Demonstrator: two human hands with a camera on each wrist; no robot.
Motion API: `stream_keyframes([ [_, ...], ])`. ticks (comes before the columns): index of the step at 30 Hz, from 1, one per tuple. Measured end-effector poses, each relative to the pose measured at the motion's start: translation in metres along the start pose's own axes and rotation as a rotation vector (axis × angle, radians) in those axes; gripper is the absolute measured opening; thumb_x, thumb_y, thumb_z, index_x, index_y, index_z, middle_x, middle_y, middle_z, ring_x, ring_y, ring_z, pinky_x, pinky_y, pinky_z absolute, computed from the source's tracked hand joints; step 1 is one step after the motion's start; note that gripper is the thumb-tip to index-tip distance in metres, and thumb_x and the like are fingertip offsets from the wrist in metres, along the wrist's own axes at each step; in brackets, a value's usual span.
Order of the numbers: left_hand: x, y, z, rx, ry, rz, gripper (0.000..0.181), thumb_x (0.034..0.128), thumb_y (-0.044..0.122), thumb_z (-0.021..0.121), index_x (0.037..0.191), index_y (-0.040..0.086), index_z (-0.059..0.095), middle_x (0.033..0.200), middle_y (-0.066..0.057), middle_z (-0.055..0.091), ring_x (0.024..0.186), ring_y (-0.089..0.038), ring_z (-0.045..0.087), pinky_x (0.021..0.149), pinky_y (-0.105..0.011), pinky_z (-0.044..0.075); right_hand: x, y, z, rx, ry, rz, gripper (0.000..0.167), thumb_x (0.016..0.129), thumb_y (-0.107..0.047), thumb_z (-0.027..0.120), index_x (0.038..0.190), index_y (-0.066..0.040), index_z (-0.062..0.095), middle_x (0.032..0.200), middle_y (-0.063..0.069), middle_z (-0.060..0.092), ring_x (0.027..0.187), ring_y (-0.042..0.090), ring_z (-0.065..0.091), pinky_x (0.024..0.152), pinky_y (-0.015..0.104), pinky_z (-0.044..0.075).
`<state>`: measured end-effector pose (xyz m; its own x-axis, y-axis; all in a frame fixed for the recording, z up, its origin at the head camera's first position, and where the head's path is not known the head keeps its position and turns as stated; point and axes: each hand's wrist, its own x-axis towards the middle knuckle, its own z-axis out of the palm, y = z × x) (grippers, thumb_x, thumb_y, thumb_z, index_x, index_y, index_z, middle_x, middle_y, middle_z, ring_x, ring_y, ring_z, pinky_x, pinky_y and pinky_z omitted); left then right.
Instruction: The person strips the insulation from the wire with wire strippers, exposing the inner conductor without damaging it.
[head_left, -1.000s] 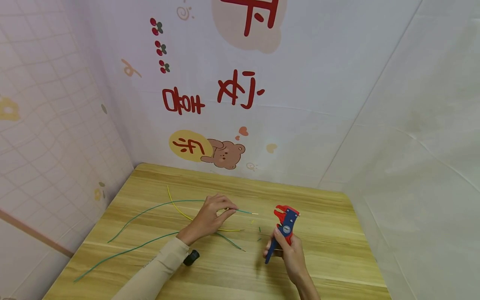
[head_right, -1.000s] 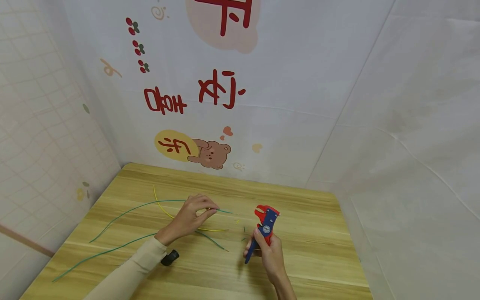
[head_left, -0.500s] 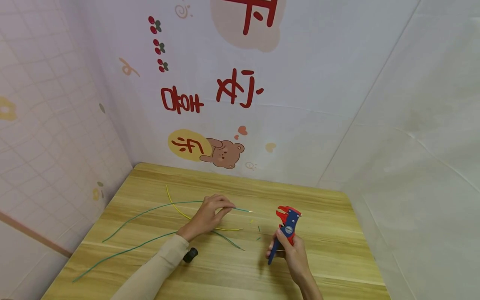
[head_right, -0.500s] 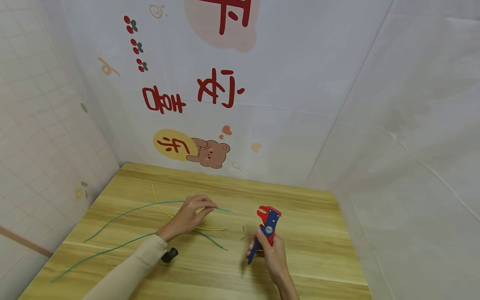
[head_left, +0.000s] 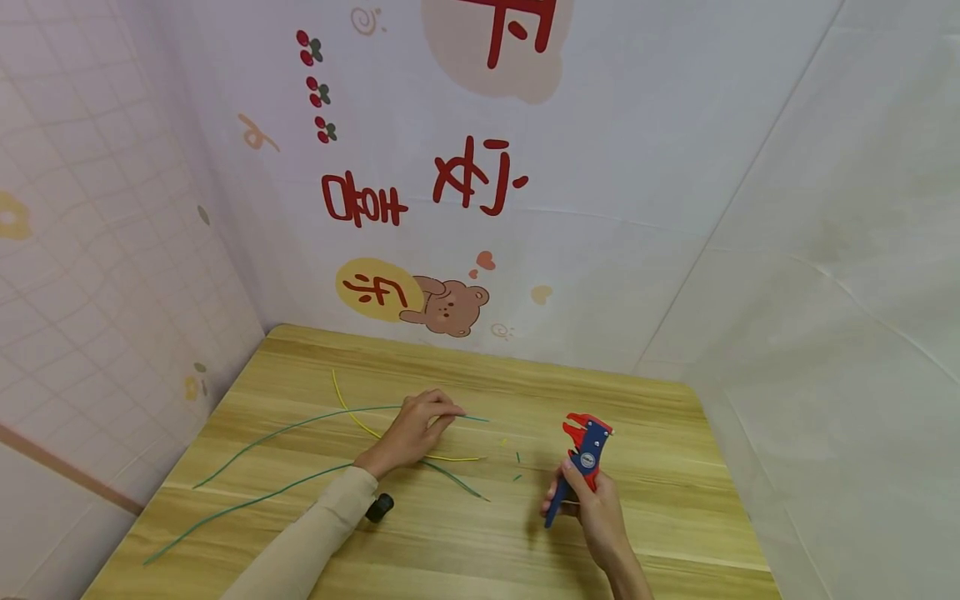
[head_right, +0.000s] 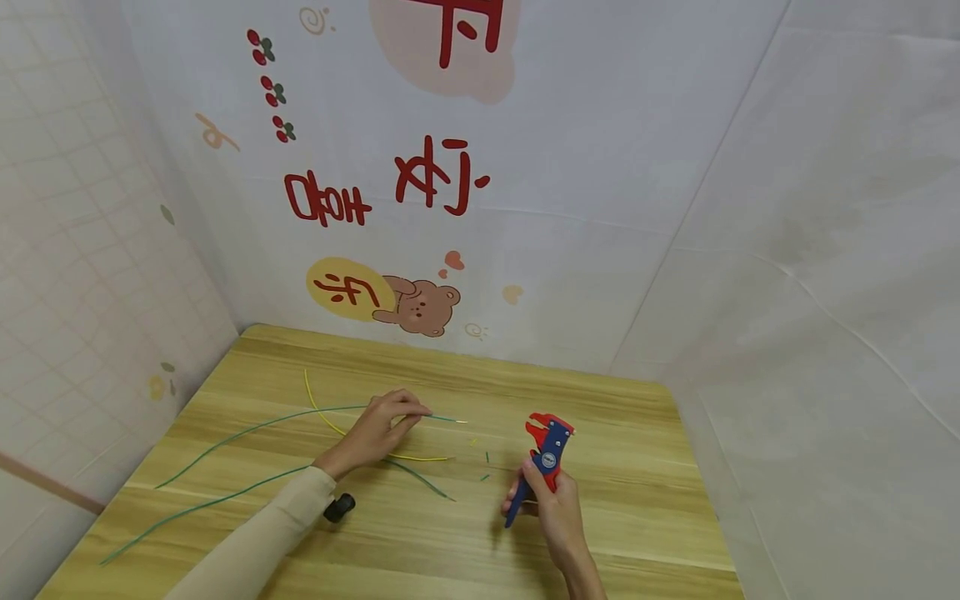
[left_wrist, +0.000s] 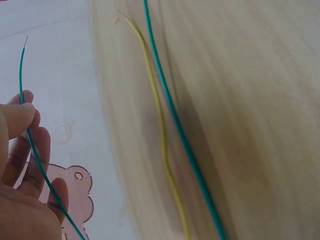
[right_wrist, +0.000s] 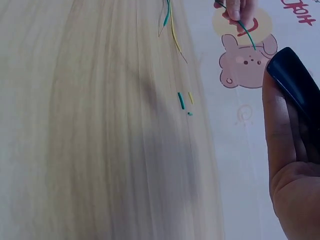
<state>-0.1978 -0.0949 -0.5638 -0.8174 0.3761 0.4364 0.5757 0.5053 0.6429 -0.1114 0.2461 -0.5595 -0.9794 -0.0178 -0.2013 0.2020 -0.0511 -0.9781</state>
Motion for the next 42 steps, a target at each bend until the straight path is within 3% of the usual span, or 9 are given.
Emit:
stream_keyframes([
  [9,-0.005,-0.010,0.003,-0.014,-0.041,-0.039,0.021,0.1058,0.000,0.075,0.122,0.007,0.086,0.113,-0.006,0.081,0.103,-0.023,0.074,0.093,-0.038,0.039,0.001,0.004,-0.008,0.017,0.024,0.015,0.043,0.116,-0.039,0.065,0.114,0.004,0.066,0.088,0.018,0.076,0.078,0.039,0.084,0.072,0.048,0.071],
  [17,-0.006,-0.015,0.002,-0.046,-0.090,-0.064,0.020,0.1072,-0.001,0.072,0.123,0.004,0.085,0.116,-0.012,0.082,0.108,-0.029,0.077,0.099,-0.051,0.058,0.003,0.007,-0.015,0.016,0.024,0.032,0.041,0.115,-0.039,0.067,0.113,0.001,0.067,0.090,0.021,0.077,0.076,0.033,0.083,0.071,0.048,0.070],
  [22,-0.008,-0.019,0.004,-0.039,-0.101,-0.075,0.018,0.1078,-0.001,0.072,0.120,0.004,0.084,0.117,-0.010,0.083,0.110,-0.029,0.078,0.097,-0.047,0.064,0.005,0.009,-0.021,0.003,0.017,0.040,0.038,0.117,-0.034,0.065,0.116,0.003,0.065,0.091,0.020,0.078,0.077,0.034,0.083,0.073,0.051,0.070],
  [28,-0.008,-0.020,0.006,-0.044,-0.116,-0.119,0.017,0.1072,-0.002,0.072,0.117,0.006,0.084,0.117,-0.008,0.083,0.110,-0.027,0.079,0.097,-0.043,0.066,0.008,0.008,-0.028,-0.012,0.004,0.060,0.046,0.116,-0.033,0.065,0.125,0.012,0.061,0.091,0.019,0.079,0.078,0.031,0.083,0.074,0.050,0.071],
  [36,-0.007,-0.022,0.007,0.002,-0.156,-0.180,0.016,0.1077,0.000,0.072,0.116,0.007,0.084,0.114,-0.006,0.083,0.106,-0.022,0.076,0.096,-0.039,0.062,0.012,0.010,-0.034,-0.028,-0.005,0.104,0.046,0.117,-0.033,0.065,0.128,0.011,0.060,0.095,0.019,0.080,0.082,0.033,0.084,0.074,0.047,0.071],
  [42,-0.008,-0.025,0.008,0.012,-0.165,-0.163,0.012,0.1055,0.000,0.075,0.111,0.005,0.084,0.108,-0.008,0.082,0.096,-0.022,0.075,0.087,-0.035,0.060,0.015,0.011,-0.037,-0.047,-0.025,0.119,0.050,0.116,-0.036,0.066,0.132,0.011,0.058,0.095,0.019,0.079,0.082,0.033,0.084,0.076,0.048,0.071],
])
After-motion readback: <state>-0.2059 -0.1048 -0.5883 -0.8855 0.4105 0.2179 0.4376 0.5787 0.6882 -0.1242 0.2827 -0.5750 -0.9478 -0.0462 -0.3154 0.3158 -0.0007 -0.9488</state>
